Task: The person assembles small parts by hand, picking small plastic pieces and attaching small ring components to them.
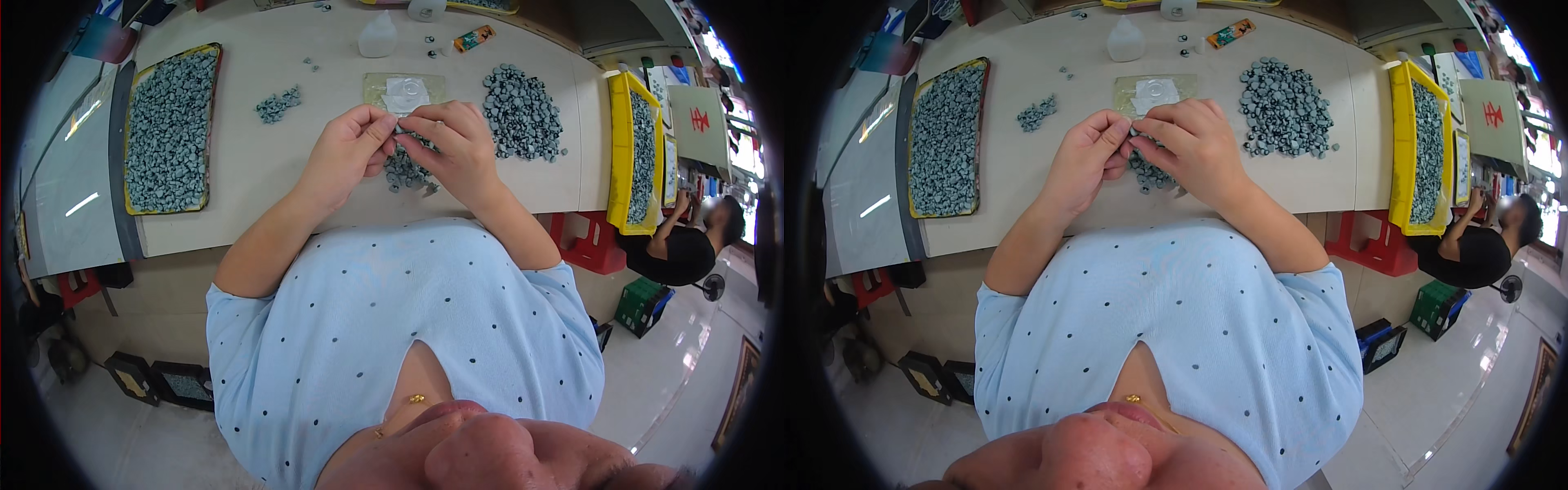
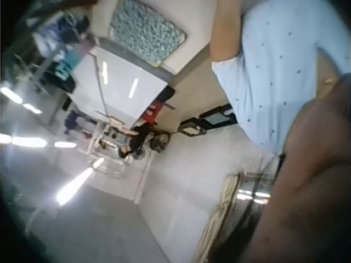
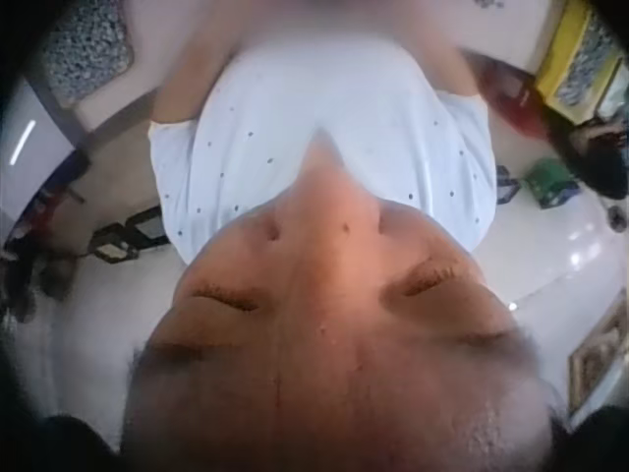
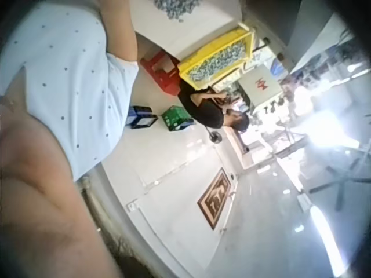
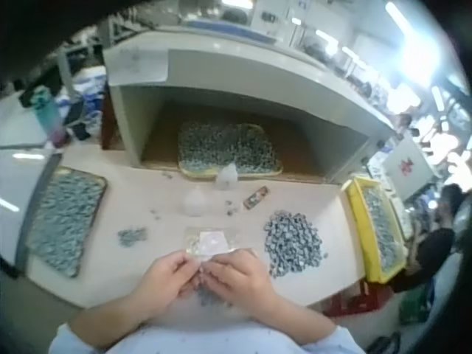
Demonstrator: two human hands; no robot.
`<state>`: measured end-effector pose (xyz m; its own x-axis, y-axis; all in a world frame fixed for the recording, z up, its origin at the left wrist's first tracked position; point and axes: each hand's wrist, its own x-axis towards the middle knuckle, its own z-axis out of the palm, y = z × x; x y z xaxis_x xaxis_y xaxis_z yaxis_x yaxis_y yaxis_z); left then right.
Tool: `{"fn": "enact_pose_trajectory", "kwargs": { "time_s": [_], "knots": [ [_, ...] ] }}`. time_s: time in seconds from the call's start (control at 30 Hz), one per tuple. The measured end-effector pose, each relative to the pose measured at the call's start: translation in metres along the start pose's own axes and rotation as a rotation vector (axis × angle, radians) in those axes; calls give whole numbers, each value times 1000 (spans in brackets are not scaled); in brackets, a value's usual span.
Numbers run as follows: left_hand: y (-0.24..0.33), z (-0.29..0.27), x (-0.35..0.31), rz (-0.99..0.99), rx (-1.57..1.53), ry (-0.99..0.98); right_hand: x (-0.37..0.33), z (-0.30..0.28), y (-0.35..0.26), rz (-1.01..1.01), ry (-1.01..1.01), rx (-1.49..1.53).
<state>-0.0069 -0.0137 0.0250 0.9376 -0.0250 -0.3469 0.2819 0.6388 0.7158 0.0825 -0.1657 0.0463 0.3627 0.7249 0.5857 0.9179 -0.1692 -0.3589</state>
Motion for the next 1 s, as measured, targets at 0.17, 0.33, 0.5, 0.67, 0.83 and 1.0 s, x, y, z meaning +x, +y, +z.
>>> {"fn": "enact_pose_trajectory", "kwargs": {
  "time_s": [0.17, 0.33, 0.5, 0.67, 0.83, 1.0],
  "knots": [
    [0, -1, 1, 5, 20, -14, -2, 4, 0, 56, 12, 11],
    [-1, 0, 2, 10, 31, 3, 0, 2, -1, 66, -12, 17],
    [-2, -1, 3, 7, 27, -6, -2, 2, 2, 51, -19, 36],
    [-2, -1, 3, 2, 30, -6, -3, 1, 1, 69, -34, 39],
    [-1, 0, 2, -1, 37, 0, -3, 2, 2, 65, -23, 31],
    [-1, 1, 2, -10, 39, 7, -3, 1, 1, 74, -15, 24]
  ]
}}
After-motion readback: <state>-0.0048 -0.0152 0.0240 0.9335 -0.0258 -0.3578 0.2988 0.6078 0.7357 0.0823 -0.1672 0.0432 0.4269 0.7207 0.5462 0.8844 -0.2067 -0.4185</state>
